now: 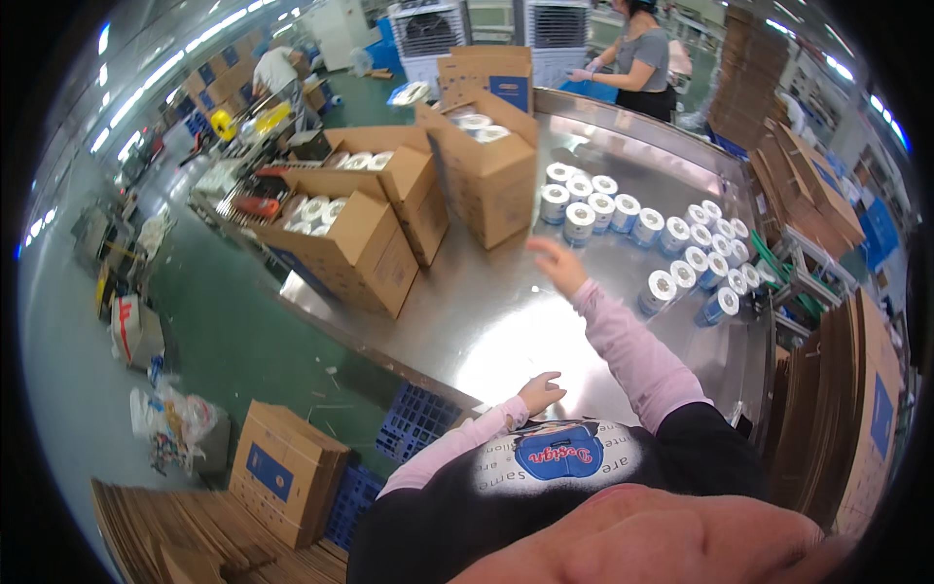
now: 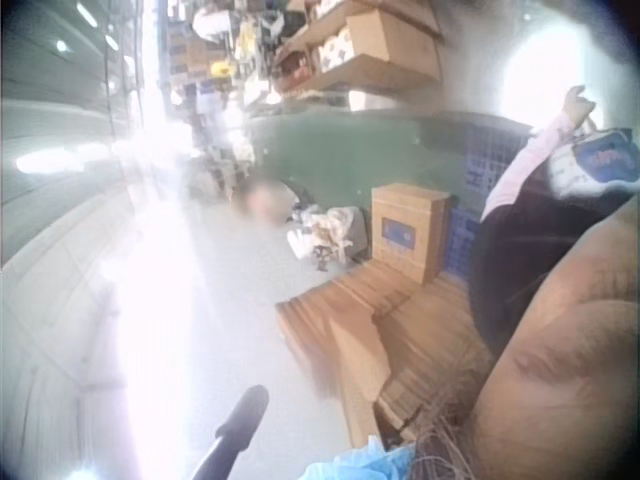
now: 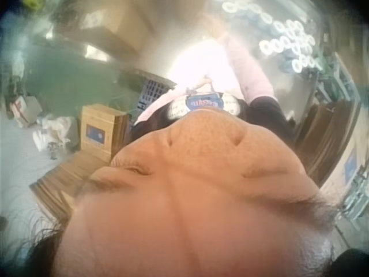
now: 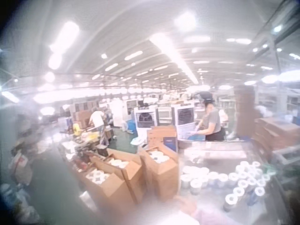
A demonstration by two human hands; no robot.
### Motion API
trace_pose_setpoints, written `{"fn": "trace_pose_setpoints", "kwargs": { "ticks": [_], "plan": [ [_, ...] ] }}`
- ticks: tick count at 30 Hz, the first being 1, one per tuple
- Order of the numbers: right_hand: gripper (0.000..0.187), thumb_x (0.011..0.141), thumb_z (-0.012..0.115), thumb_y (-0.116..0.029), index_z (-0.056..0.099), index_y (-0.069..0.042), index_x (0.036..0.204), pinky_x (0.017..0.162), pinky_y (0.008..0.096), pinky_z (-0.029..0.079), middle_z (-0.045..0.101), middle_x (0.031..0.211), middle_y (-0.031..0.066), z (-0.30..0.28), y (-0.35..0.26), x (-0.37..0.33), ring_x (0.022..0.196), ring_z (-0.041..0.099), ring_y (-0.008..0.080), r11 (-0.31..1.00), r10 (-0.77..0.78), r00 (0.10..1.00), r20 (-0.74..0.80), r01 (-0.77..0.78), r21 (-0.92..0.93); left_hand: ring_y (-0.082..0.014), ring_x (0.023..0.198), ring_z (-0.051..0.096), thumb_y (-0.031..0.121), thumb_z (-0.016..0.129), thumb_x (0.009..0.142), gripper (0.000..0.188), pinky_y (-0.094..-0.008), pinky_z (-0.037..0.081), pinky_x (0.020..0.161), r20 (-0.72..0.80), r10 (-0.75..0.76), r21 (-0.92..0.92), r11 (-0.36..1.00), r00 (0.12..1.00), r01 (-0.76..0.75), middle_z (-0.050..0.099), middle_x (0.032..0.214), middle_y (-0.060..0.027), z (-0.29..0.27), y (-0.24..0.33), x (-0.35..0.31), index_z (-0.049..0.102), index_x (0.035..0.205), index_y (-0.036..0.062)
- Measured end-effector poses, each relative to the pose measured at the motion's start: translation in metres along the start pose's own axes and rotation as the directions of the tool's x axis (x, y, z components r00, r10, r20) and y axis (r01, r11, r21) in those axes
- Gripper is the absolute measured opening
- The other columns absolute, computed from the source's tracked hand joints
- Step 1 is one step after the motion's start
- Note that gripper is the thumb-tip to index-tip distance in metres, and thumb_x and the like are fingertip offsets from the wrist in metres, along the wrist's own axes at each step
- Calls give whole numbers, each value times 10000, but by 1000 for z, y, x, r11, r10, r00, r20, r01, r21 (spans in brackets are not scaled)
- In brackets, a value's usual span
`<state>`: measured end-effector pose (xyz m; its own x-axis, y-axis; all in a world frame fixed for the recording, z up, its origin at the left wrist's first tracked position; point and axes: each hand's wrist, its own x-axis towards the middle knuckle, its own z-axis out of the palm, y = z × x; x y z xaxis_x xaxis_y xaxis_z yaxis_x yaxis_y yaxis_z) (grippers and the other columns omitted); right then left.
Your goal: The person places rolls of material into cardboard boxes by hand and folds the box flaps closed.
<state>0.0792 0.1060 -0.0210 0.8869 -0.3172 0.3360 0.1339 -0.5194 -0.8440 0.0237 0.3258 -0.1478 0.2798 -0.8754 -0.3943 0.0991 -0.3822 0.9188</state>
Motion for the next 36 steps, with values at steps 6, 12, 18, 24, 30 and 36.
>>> {"fn": "trace_pose_setpoints", "kwargs": {
  "ticks": [6, 12, 18, 24, 30, 36],
  "plan": [
    [445, 824, 661, -165, 580, -107, 1258, 1061, 423, 372, 579, 1263, 141, -76, 27, -133, 1228, 490, 337, 857, 53, 999, 0, -46, -514, -232, 925, 633, 306, 658, 842, 546, -312, 497, 877, -45, -2, 257, 966, 999, 14, 654, 1051, -138, -19, -44, 9, 536, 1307, 48],
    [449, 736, 676, -74, 610, -16, 1177, 929, 442, 474, 632, 1146, 215, -314, -18, -293, 1046, 604, 377, 465, 70, 781, -620, -576, -673, -260, 952, 663, 342, 627, 856, 520, -332, 506, 863, 46, -106, 484, 872, 993, 70, 683, 1065, -172, -7, -76, -9, 564, 1282, 51],
    [662, 818, 706, -338, 446, -44, 1351, 938, 456, 441, 576, 1224, 174, -436, -194, -424, 1145, 528, 344, -389, -106, 232, -967, -905, -175, -253, 961, 661, 335, 629, 850, 521, -333, 502, 865, 109, -145, 567, 822, 983, 58, 691, 1033, -168, 8, -56, 8, 569, 1270, 32],
    [862, 808, 710, -443, 299, -71, 1468, 1065, 425, 355, 467, 1407, 189, -465, -187, -548, 1297, 432, 347, -599, 103, 9, -995, -798, -69, -248, 947, 639, 317, 654, 837, 493, -337, 502, 854, 171, 16, 516, 850, 985, -104, 666, 1034, -135, 55, -27, 53, 580, 1239, 41],
    [548, 817, 703, -274, 508, -64, 1284, 977, 411, 445, 566, 1258, 175, -456, -201, -530, 1173, 539, 337, -606, 95, -34, -995, -795, -31, -167, 840, 617, 241, 671, 850, 444, -296, 499, 765, 324, 12, 431, 888, 946, -159, 655, 925, -82, 105, 6, 60, 573, 1221, 17],
    [102, 791, 588, -19, 679, -63, 803, 797, 381, 526, 609, 1030, 106, -412, -203, -485, 964, 611, 296, -543, 90, 466, -880, -718, -435, -176, 857, 628, 271, 683, 857, 438, -290, 504, 786, 274, -16, 445, 889, 962, -112, 674, 945, -91, 96, -1, 54, 598, 1221, 43]
  ]
}}
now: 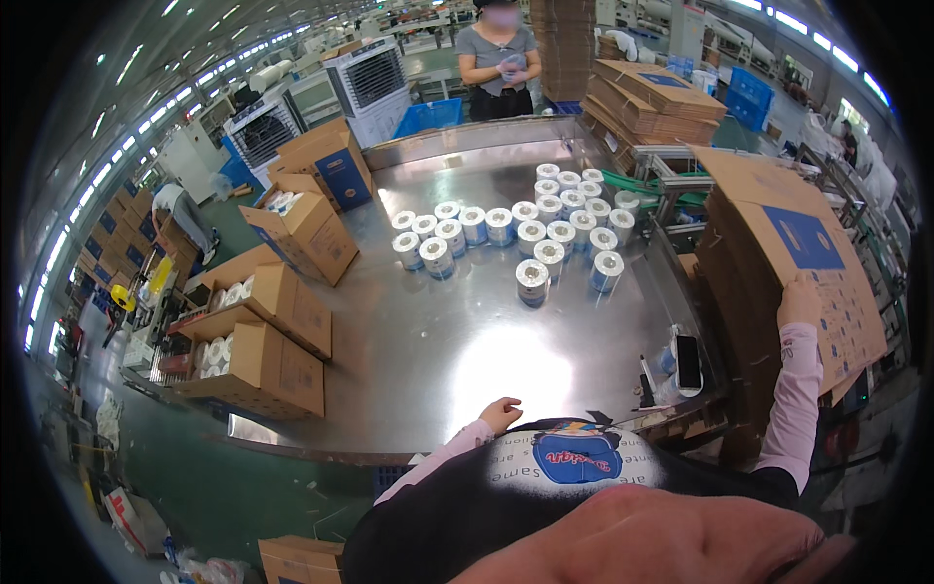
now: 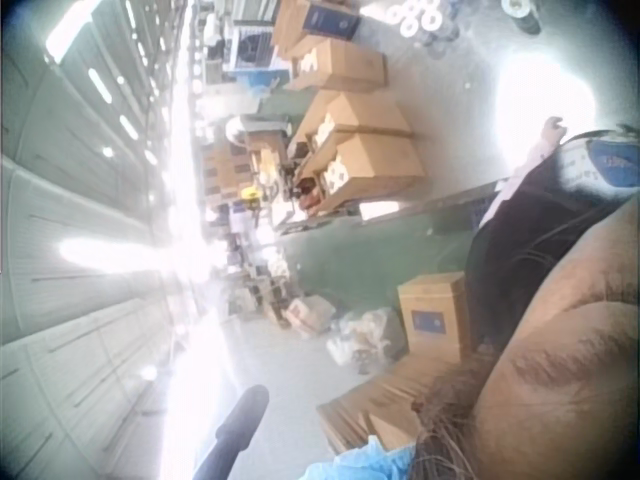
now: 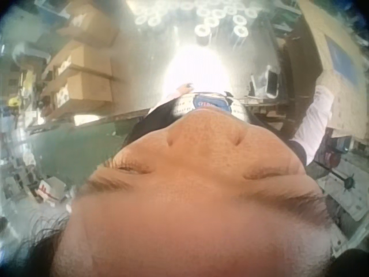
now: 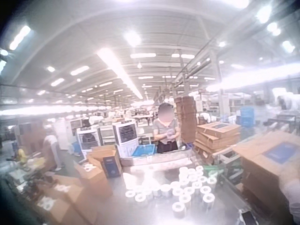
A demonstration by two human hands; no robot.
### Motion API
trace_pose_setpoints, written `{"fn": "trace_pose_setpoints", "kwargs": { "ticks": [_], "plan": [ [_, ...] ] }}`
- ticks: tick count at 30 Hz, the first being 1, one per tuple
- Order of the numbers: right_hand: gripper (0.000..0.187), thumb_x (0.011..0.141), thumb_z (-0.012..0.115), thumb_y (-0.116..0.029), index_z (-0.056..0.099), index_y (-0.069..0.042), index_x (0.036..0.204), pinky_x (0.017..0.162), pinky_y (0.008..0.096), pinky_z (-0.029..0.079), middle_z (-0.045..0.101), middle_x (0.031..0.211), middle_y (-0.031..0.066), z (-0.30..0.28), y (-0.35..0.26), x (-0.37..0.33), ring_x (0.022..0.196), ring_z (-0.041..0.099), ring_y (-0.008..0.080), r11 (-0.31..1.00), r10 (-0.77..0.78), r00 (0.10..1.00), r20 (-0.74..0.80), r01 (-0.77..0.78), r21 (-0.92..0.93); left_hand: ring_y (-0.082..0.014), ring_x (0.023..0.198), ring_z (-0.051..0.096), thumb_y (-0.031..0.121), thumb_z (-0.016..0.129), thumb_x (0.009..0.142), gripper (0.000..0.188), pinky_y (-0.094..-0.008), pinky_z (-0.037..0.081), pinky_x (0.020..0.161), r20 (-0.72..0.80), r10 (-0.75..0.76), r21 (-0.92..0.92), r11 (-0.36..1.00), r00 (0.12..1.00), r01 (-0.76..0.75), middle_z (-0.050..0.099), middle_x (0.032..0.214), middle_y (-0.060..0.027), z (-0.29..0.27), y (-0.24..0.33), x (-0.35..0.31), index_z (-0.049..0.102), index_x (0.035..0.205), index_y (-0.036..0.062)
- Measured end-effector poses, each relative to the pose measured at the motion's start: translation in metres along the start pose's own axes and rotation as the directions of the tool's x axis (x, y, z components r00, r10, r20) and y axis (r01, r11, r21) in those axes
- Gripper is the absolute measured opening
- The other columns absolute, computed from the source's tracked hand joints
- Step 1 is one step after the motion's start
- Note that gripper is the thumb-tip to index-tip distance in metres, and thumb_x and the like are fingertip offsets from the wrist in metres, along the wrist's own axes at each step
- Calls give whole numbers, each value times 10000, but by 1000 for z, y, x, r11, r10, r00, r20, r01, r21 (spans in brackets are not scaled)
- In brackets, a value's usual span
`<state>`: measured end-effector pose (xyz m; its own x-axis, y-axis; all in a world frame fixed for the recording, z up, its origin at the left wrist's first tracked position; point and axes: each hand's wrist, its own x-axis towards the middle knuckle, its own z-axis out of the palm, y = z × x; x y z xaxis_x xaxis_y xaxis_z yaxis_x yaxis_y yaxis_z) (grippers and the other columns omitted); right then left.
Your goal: The person places rolls of material into cardboard boxes by hand and folds the box flaps closed.
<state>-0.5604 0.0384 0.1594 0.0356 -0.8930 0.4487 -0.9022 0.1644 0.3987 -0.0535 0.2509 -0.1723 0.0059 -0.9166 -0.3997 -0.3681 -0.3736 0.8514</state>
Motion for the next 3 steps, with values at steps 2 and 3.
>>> {"fn": "trace_pose_setpoints", "kwargs": {
  "ticks": [2, 3],
  "plan": [
    [133, 784, 570, -4, 674, -57, 846, 846, 382, 517, 584, 1053, 111, -42, -22, -8, 989, 597, 293, 988, -78, 996, 32, 74, 132, -174, 867, 627, 273, 683, 858, 435, -284, 501, 794, -35, -13, 13, 1000, 999, 14, 675, 958, -94, -5, -6, 2, 606, 1229, 60],
    [141, 766, 596, -8, 683, -56, 866, 858, 382, 516, 578, 1057, 121, -56, -33, -13, 1016, 587, 282, 964, -155, 987, -46, 161, 213, -180, 873, 628, 275, 684, 857, 433, -288, 502, 798, -47, 3, 37, 999, 999, -1, 678, 966, -95, -10, -9, 6, 607, 1233, 76]
  ]
}}
